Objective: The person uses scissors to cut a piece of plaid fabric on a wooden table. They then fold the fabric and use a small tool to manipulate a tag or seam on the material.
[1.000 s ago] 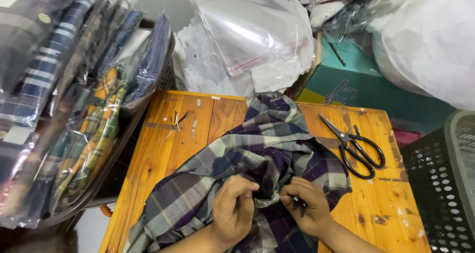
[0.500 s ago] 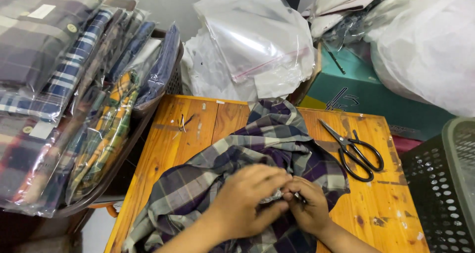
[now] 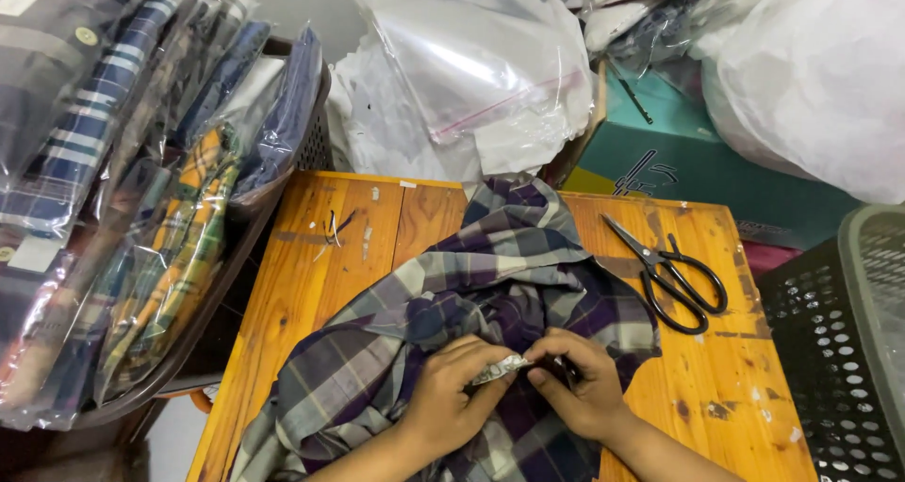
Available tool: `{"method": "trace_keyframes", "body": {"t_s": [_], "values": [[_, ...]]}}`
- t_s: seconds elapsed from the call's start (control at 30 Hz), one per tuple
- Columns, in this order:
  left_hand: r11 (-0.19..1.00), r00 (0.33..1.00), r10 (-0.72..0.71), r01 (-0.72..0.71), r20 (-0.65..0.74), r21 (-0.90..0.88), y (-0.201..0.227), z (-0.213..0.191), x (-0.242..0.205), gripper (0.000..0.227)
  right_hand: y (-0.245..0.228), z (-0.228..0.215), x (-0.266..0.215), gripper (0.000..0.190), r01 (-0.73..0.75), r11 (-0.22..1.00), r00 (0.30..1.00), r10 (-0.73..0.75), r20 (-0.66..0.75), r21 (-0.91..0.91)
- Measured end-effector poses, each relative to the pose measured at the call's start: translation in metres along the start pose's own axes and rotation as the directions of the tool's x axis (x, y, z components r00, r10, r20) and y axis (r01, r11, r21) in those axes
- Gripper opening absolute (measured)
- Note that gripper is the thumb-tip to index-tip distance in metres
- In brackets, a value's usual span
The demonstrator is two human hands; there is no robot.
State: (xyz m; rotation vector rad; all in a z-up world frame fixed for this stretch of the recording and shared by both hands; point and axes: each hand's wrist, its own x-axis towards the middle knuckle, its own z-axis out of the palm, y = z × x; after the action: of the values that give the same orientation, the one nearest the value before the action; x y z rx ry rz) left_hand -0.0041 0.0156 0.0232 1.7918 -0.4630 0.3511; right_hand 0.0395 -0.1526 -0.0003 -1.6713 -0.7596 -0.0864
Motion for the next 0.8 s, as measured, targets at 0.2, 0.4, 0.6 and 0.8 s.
{"method": "trace_keyframes", "body": {"t_s": [0.2, 0.4, 0.6, 0.8], "values": [[0.985, 0.993, 0.112, -0.105, -0.040, 0.135, 0.004, -0.003, 0.000, 0.023, -0.007, 0.002, 0.005, 0.005, 0.075, 0.996, 0.997, -0.075, 0.023, -0.037], [0.996, 0.988, 0.051, -0.040, -0.143, 0.079, -0.001, 0.001, -0.002, 0.012, 0.000, 0.000, -0.001, 0.023, 0.025, 0.996, 1.000, -0.025, 0.002, -0.083], [0.993, 0.985, 0.082, -0.066, -0.154, 0.103, -0.003, 0.003, -0.002, 0.003, -0.020, 0.002, 0.003, 0.061, 0.093, 0.959, 0.986, -0.126, -0.110, -0.269], [0.985, 0.976, 0.158, -0.145, -0.150, 0.091, -0.003, 0.005, -0.002, 0.004, -0.029, 0.006, 0.008, 0.042, 0.116, 0.891, 0.974, -0.187, -0.123, -0.440]]}}
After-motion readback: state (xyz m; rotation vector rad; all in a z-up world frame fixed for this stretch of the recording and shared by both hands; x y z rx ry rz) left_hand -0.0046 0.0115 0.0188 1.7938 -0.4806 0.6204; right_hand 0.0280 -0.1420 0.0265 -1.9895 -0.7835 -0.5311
